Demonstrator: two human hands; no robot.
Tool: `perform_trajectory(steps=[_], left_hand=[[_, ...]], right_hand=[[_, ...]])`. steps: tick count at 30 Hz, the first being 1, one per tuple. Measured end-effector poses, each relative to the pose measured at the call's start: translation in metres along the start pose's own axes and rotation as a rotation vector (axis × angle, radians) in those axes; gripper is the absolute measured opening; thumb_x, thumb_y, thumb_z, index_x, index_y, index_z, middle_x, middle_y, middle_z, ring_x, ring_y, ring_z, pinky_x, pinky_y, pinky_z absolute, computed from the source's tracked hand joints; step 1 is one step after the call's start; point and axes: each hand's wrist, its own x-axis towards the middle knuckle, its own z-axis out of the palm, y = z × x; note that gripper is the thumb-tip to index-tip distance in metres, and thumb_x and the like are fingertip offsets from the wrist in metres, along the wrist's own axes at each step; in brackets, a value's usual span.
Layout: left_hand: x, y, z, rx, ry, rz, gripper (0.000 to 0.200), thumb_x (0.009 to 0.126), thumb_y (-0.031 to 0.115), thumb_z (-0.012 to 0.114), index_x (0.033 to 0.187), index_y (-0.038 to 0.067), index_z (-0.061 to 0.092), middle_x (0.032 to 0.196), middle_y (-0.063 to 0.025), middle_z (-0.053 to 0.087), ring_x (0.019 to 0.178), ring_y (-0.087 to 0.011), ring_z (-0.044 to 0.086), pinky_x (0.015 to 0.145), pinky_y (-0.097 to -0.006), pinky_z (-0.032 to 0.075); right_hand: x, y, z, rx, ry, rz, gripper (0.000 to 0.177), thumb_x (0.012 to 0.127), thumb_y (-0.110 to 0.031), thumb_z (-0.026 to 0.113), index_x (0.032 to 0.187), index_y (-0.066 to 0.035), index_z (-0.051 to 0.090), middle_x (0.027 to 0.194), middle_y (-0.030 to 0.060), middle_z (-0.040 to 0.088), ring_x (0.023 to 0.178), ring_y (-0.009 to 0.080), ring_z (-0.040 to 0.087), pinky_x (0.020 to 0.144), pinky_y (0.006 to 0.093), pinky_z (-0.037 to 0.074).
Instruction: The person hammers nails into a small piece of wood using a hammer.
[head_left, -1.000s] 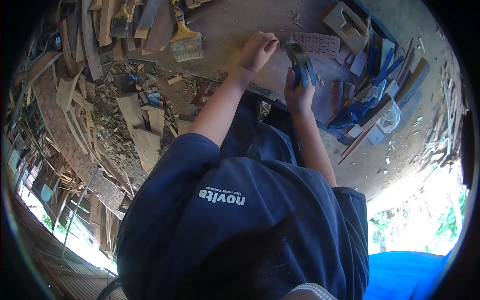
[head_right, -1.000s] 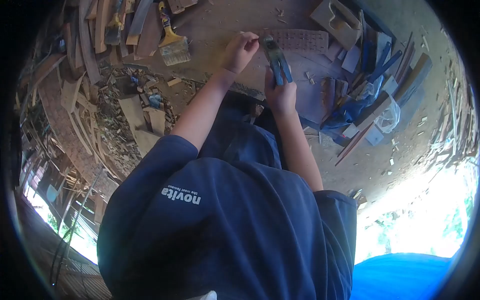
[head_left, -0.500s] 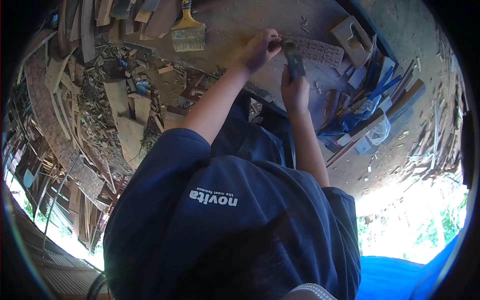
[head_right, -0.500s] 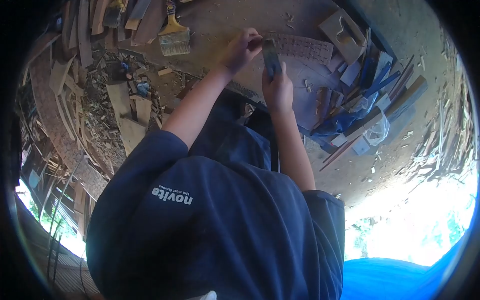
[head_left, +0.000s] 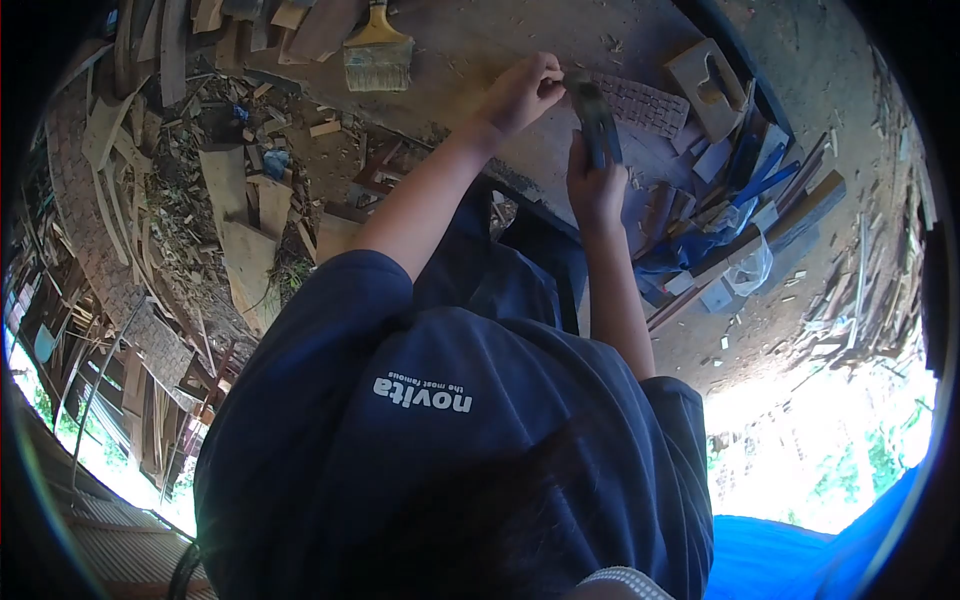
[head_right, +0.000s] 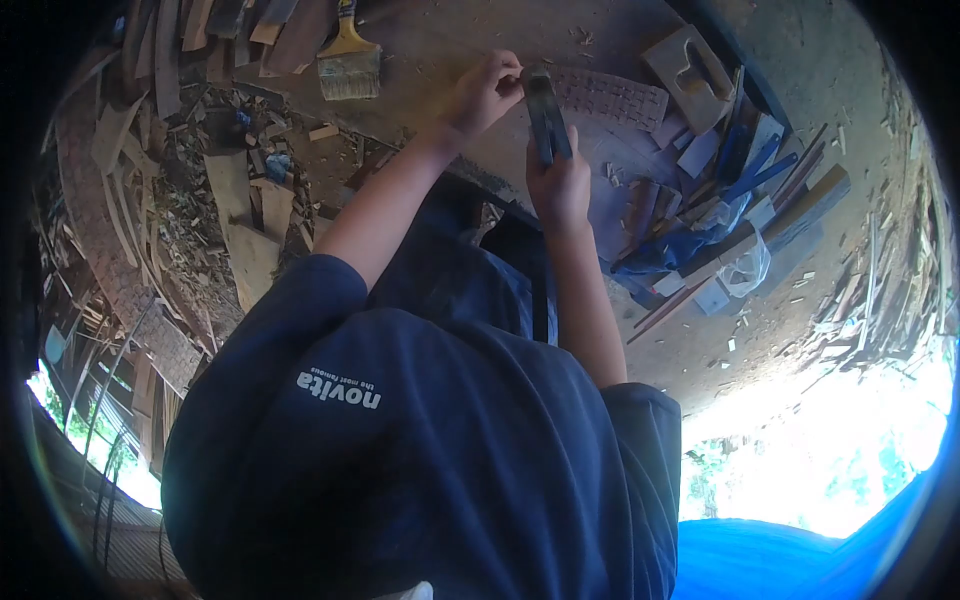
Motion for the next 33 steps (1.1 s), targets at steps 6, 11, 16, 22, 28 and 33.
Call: perform_trajectory(steps=[6,11,16,22,28,33], left_hand=[[-0.002,0.0,-0.001,0.025,0.003,0.001,0.037,0.077,0.008,0.074,0.103,0.005,0.047,0.086,-0.0113,0.064,0.076,-0.0262,0.065,0.067,-0.0351,0.052],[0.0,-0.001,0.0,0.053,0.027,-0.009,0.036,0.077,0.008,0.074,0.101,0.005,0.048,0.088,-0.012,0.065,0.076,-0.0266,0.065,0.067,-0.035,0.052],[-0.002,0.002,-0.002,0.07,-0.027,-0.07,0.037,0.079,0.01,0.074,0.105,0.007,0.048,0.092,-0.0091,0.066,0.084,-0.0215,0.068,0.071,-0.0331,0.053],[0.001,0.006,0.001,-0.04,-0.044,-0.012,0.033,0.081,0.005,0.07,0.105,0.004,0.048,0.092,-0.0111,0.064,0.078,-0.0243,0.064,0.069,-0.0339,0.052],[0.01,0.003,-0.004,0.021,-0.06,0.096,0.029,0.086,0.007,0.067,0.11,0.005,0.052,0.096,-0.0066,0.065,0.079,-0.0157,0.062,0.07,-0.0284,0.051],[0.061,0.048,0.015,0.082,-0.181,0.129,0.011,0.083,0.006,0.066,0.092,0.005,0.06,0.093,-0.0097,0.063,0.088,-0.0272,0.061,0.076,-0.036,0.049]], right_hand=[[0.002,-0.001,0.007,-0.135,-0.037,0.066,0.021,0.09,-0.015,0.059,0.104,0.0,0.054,0.074,0.025,0.063,0.066,0.0433,0.062,0.056,0.0459,0.049],[0.006,-0.008,-0.002,0.079,0.153,-0.184,0.031,0.09,-0.017,0.057,0.116,0.0,0.053,0.074,0.0251,0.063,0.069,0.044,0.063,0.059,0.0471,0.05],[0.004,0.004,0.006,-0.063,0.132,-0.185,0.03,0.09,-0.017,0.058,0.114,0.0,0.054,0.071,0.0267,0.062,0.068,0.0445,0.063,0.057,0.047,0.049],[-0.015,-0.003,-0.016,0.033,0.069,0.112,0.027,0.09,-0.019,0.06,0.108,0.001,0.059,0.072,0.0268,0.061,0.067,0.0441,0.063,0.057,0.0445,0.049],[-0.079,0.099,0.001,0.063,0.409,0.114,0.021,0.09,-0.016,0.059,0.103,0.001,0.058,0.076,0.0158,0.065,0.067,0.0227,0.064,0.061,0.0321,0.048],[-0.069,0.122,-0.005,0.551,0.557,0.437,0.021,0.095,-0.021,0.056,0.081,-0.008,0.049,0.063,-0.0066,0.044,0.054,0.0017,0.04,0.047,0.0211,0.031]])
